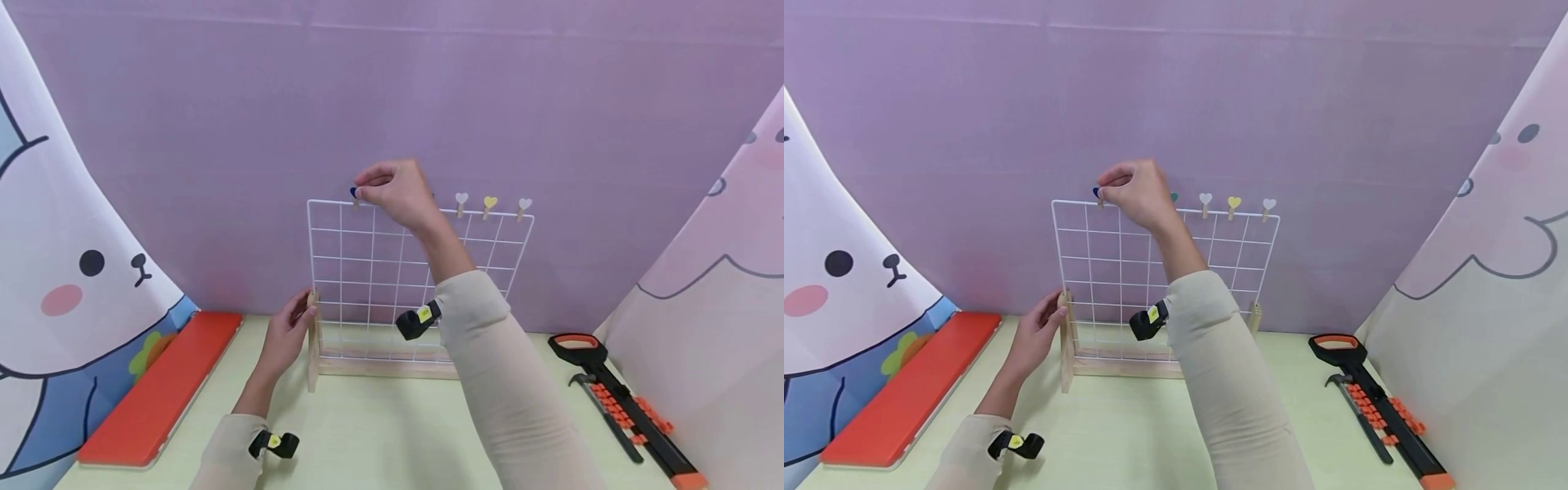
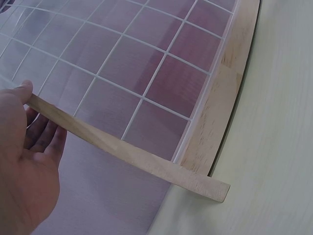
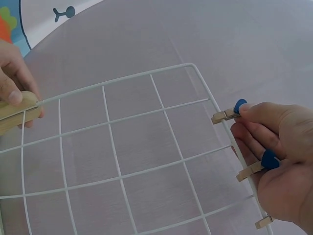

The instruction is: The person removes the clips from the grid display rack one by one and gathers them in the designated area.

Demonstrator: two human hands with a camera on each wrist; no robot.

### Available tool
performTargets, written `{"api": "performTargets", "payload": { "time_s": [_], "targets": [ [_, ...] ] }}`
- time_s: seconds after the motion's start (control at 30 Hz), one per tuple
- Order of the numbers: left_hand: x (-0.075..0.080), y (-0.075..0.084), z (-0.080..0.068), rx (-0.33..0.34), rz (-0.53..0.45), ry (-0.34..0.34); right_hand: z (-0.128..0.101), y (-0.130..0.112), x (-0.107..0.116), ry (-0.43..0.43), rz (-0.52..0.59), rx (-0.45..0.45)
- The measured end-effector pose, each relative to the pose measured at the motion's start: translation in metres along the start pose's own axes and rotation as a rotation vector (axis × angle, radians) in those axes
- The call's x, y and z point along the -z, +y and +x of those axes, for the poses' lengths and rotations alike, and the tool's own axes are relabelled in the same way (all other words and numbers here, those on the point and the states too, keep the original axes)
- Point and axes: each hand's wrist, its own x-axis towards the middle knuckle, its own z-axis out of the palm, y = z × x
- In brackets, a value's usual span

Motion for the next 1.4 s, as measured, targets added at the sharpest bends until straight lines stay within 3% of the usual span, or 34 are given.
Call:
{"api": "performTargets", "payload": {
  "time_s": [0.47,0.93,1.4],
  "targets": [
    [0.000,-0.001,0.000,-0.010,-0.004,0.007,0.002,0.001,-0.001,0.086,0.047,0.010],
    [0.001,0.001,0.002,-0.012,0.019,0.005,-0.010,-0.014,0.023,0.027,0.082,0.094],
    [0.002,0.002,0.002,-0.003,0.054,-0.002,-0.035,-0.001,0.048,0.076,0.120,0.075]
  ]
}}
